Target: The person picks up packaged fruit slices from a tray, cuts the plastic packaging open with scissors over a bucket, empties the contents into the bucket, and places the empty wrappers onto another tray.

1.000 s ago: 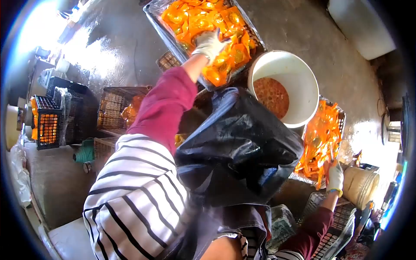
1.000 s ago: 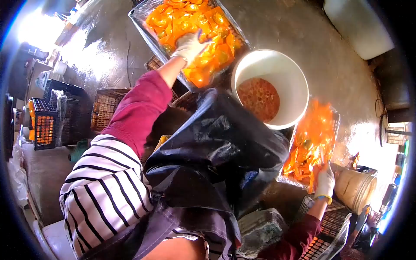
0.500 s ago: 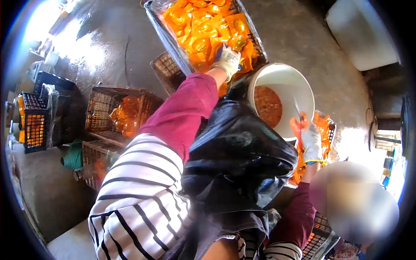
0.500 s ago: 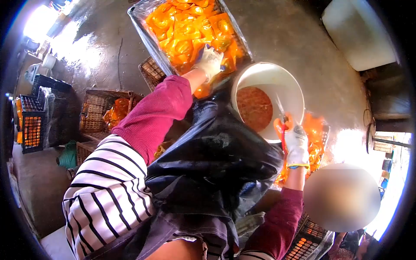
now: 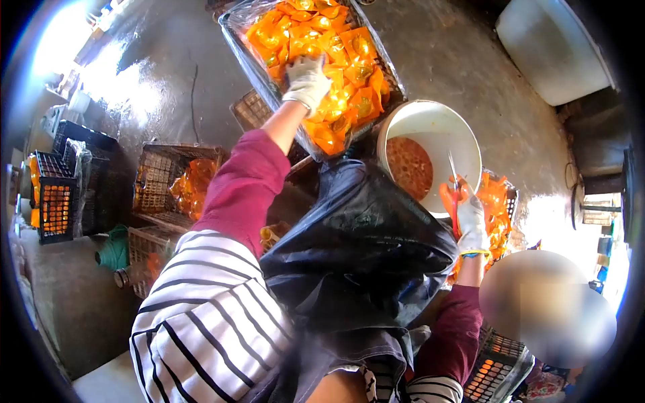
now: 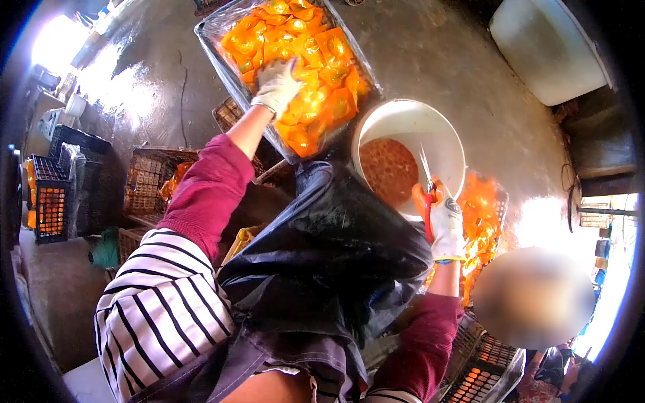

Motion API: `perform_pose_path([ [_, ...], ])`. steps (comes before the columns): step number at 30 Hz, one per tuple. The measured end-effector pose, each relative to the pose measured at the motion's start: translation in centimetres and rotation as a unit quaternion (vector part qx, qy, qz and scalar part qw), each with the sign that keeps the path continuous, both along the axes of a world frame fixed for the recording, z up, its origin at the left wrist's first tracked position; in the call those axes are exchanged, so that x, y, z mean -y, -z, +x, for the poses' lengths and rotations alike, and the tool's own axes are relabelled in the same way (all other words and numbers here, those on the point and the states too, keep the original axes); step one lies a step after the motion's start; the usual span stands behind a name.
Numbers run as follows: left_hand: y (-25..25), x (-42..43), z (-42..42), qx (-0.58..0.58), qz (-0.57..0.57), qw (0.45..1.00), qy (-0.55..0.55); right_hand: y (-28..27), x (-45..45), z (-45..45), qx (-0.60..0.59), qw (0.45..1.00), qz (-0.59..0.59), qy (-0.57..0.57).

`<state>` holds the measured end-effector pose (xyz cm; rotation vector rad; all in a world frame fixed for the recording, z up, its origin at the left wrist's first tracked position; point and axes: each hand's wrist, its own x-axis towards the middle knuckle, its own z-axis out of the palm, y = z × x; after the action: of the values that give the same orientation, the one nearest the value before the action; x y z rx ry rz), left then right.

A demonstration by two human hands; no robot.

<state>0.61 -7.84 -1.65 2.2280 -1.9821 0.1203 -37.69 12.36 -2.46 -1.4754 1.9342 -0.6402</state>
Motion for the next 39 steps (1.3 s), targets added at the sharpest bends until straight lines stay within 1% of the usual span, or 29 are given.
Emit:
perform_pose_path([
  [1, -0.1, 0.5, 0.6, -0.03, -0.01, 0.999, -0.026, 0.0, 0.4, 0.7, 0.21, 0.976, 0.018, 0.059],
  [2, -0.2, 1.0, 1.3, -0.029, -0.078, 0.996, -0.01, 0.1, 0.8, 1.3, 0.41, 0.904, 0.035, 0.117],
  [3, -0.2, 1.5, 1.8, -0.028, -0.145, 0.989, 0.006, 0.3, 1.1, 1.6, 0.589, 0.789, 0.05, 0.17],
  [4, -1.9, 1.4, 1.3, -0.019, -0.213, 0.975, 0.066, 2.0, 1.4, 1.1, 0.565, 0.816, 0.037, 0.117],
  [6, -3.7, 2.0, -1.6, -0.023, -0.101, 0.989, 0.103, 4.1, 2.2, 1.6, 0.416, 0.901, 0.035, 0.121],
  [7, -3.6, 2.5, -3.2, -0.026, -0.044, 0.991, 0.121, 4.6, 2.6, 1.8, 0.335, 0.934, 0.034, 0.121],
  [8, -2.8, 3.9, -4.5, -0.019, 0.039, 0.993, 0.112, 4.8, 2.7, 2.0, 0.376, 0.919, 0.04, 0.116],
  [9, 1.3, 6.0, -4.4, 0.017, 0.025, 0.993, 0.112, 5.8, 2.7, 1.7, 0.309, 0.947, 0.018, 0.087],
  [11, 2.6, 6.9, -4.9, 0.102, 0.017, 0.992, 0.074, 7.6, 2.6, 1.5, 0.171, 0.984, -0.027, 0.031],
  [12, 3.0, 7.6, -5.6, 0.101, 0.044, 0.993, 0.042, 8.2, 2.4, 1.0, 0.194, 0.98, -0.014, 0.043],
  [15, 3.0, 8.0, -5.9, 0.085, 0.076, 0.992, 0.047, 8.6, 2.6, 0.9, 0.259, 0.964, 0.018, 0.06],
  [16, 3.6, 8.0, -6.0, 0.106, 0.065, 0.991, 0.049, 8.7, 2.9, 1.2, 0.3, 0.952, 0.01, 0.064],
  [17, 4.9, 8.5, -6.3, 0.109, 0.078, 0.99, 0.052, 7.2, 3.5, 2.2, 0.253, 0.966, 0.015, 0.06],
  [18, 6.3, 8.5, -6.2, 0.12, 0.048, 0.99, 0.063, 5.4, 3.7, 3.3, 0.205, 0.977, 0.021, 0.057],
  [19, 6.3, 7.9, -6.3, 0.129, 0.019, 0.989, 0.075, 4.3, 3.7, 4.0, 0.156, 0.986, 0.027, 0.054],
  [21, 5.8, 7.5, -6.0, 0.051, -0.003, 0.997, 0.061, 5.4, 3.5, 4.0, 0.199, 0.978, 0.016, 0.055],
  [22, 5.4, 6.8, -6.1, 0.011, -0.013, 0.998, 0.055, 5.0, 3.3, 4.2, 0.189, 0.98, 0.027, 0.053],
  [23, 5.3, 5.9, -6.4, 0.042, -0.027, 0.997, 0.059, 4.6, 3.1, 4.5, 0.178, 0.982, 0.039, 0.051],
  [25, 5.5, 4.7, -6.8, 0.103, -0.055, 0.991, 0.065, 2.1, 2.7, 5.5, 0.092, 0.991, 0.093, 0.042],
  [26, 6.1, 5.2, -6.9, 0.093, -0.007, 0.993, 0.074, -0.4, 2.8, 6.3, 0.03, 0.993, 0.106, 0.042],
  [29, 8.2, 7.8, -7.7, 0.037, 0.036, 0.998, 0.036, 2.7, 2.6, 4.8, 0.032, 0.998, 0.052, 0.03],
  [30, 9.1, 8.9, -7.9, 0.054, 0.076, 0.995, 0.033, 2.9, 2.7, 4.4, 0.04, 0.997, 0.063, 0.03],
  [32, 6.6, 7.8, -8.0, -0.035, 0.084, 0.995, 0.036, 3.0, 2.9, 4.4, 0.058, 0.994, 0.087, 0.032],
  [33, 5.6, 6.9, -7.8, -0.075, 0.092, 0.992, 0.038, 2.8, 2.9, 4.5, 0.025, 0.996, 0.087, 0.02],
  [34, 5.7, 6.6, -7.4, -0.075, 0.06, 0.995, 0.035, 2.3, 3.2, 4.8, -0.006, 0.996, 0.087, 0.008],
  [35, 6.5, 7.2, -7.0, -0.114, 0.016, 0.993, 0.024, 1.6, 3.5, 5.0, -0.037, 0.996, 0.085, -0.005],
  [36, 7.2, 7.7, -6.3, -0.143, -0.005, 0.989, 0.034, 0.8, 3.9, 5.3, -0.082, 0.992, 0.094, -0.007],
  [37, 6.9, 7.4, -5.6, -0.173, -0.026, 0.984, 0.042, 0.3, 3.8, 5.5, -0.074, 0.993, 0.095, -0.002],
  [39, 6.1, 6.9, -4.3, -0.303, 0.0, 0.953, 0.028, -0.1, 3.6, 5.9, -0.058, 0.994, 0.094, 0.004],
])
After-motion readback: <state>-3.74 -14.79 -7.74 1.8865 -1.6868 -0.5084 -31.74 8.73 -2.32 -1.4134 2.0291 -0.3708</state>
